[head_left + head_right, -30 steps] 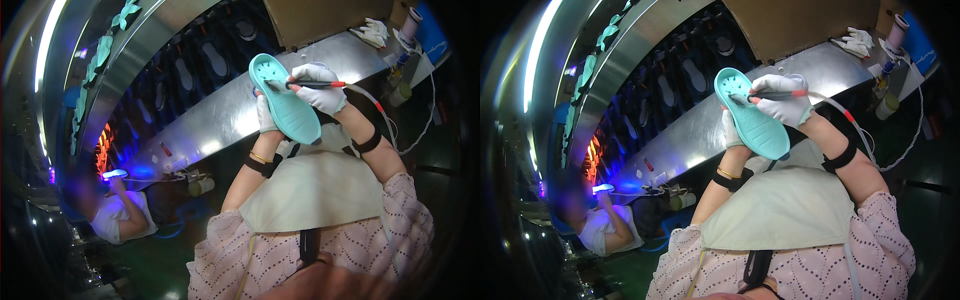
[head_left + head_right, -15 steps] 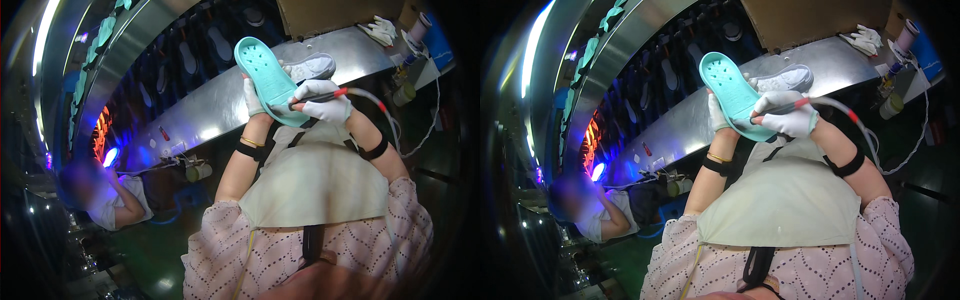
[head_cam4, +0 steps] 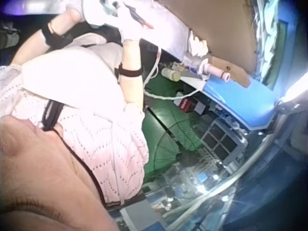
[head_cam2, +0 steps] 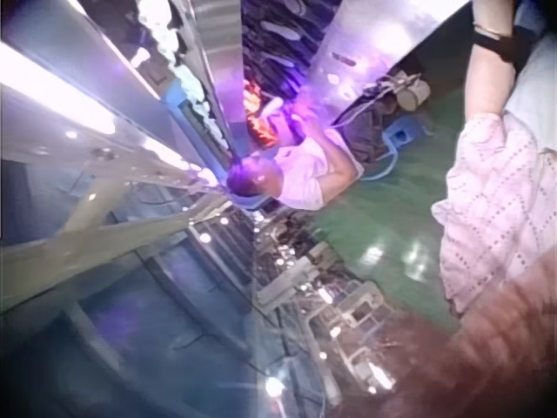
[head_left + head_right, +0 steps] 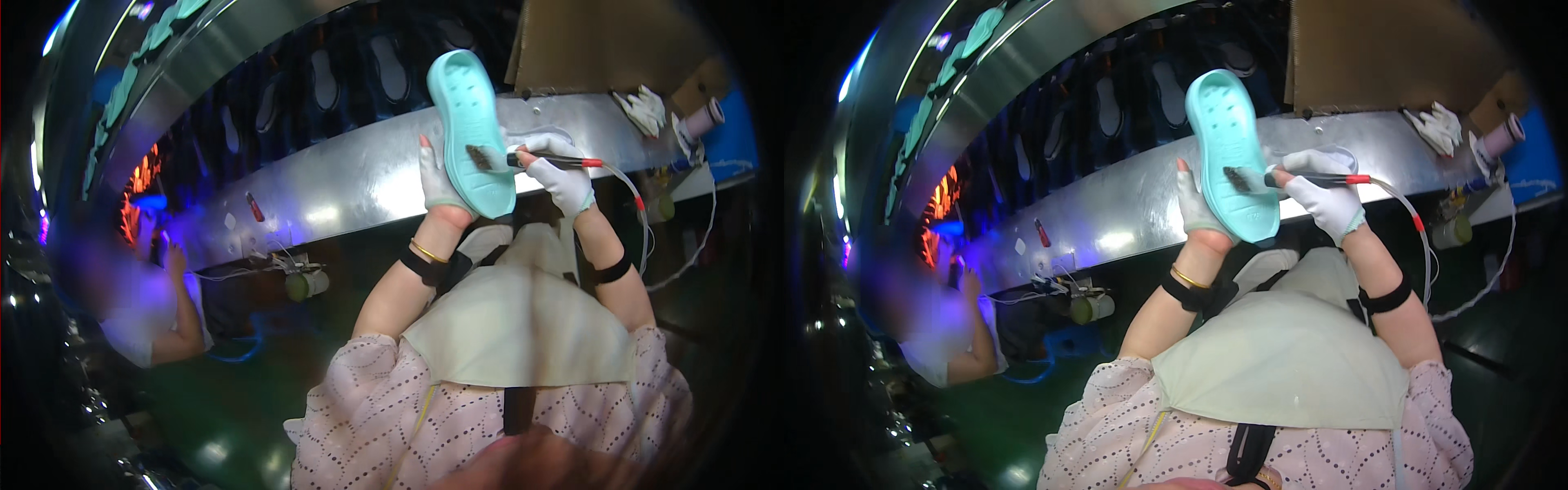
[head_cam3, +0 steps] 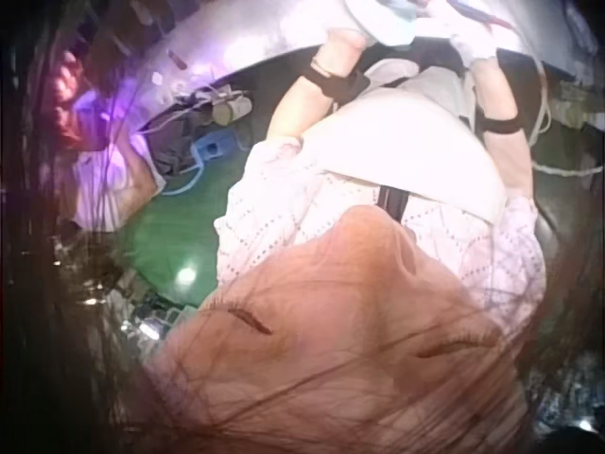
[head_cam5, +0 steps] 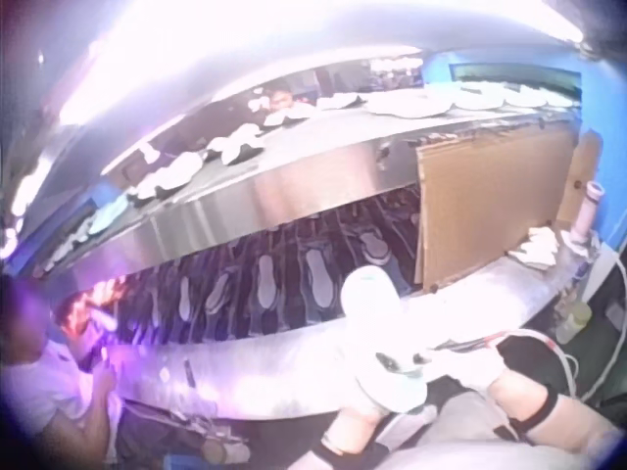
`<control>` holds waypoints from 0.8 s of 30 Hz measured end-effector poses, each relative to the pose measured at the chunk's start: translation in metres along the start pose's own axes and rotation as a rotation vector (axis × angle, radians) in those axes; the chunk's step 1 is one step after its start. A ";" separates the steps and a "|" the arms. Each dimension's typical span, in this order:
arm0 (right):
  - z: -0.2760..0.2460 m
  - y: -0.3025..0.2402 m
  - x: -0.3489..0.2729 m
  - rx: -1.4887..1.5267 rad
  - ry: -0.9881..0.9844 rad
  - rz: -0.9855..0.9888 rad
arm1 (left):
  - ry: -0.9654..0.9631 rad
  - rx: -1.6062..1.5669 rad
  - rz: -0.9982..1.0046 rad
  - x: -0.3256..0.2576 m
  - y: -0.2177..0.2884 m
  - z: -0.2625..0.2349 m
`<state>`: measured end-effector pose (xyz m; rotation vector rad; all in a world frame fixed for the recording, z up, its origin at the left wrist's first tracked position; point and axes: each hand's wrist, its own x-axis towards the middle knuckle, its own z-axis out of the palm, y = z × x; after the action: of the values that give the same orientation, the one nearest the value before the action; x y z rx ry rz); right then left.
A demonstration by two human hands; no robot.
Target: Applying liquid with a brush and using a heated detailing tool to process a shoe sole on a manufacturing line.
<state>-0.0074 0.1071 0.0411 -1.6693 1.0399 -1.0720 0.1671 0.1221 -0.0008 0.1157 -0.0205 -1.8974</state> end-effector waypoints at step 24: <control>0.025 -0.010 -0.030 0.264 -0.056 -0.100 | -0.181 0.107 -0.045 -0.017 0.015 0.025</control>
<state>0.0093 0.1440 0.0382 -1.5401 0.7498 -1.1656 0.1843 0.1320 0.0258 0.0173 -0.2441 -1.9462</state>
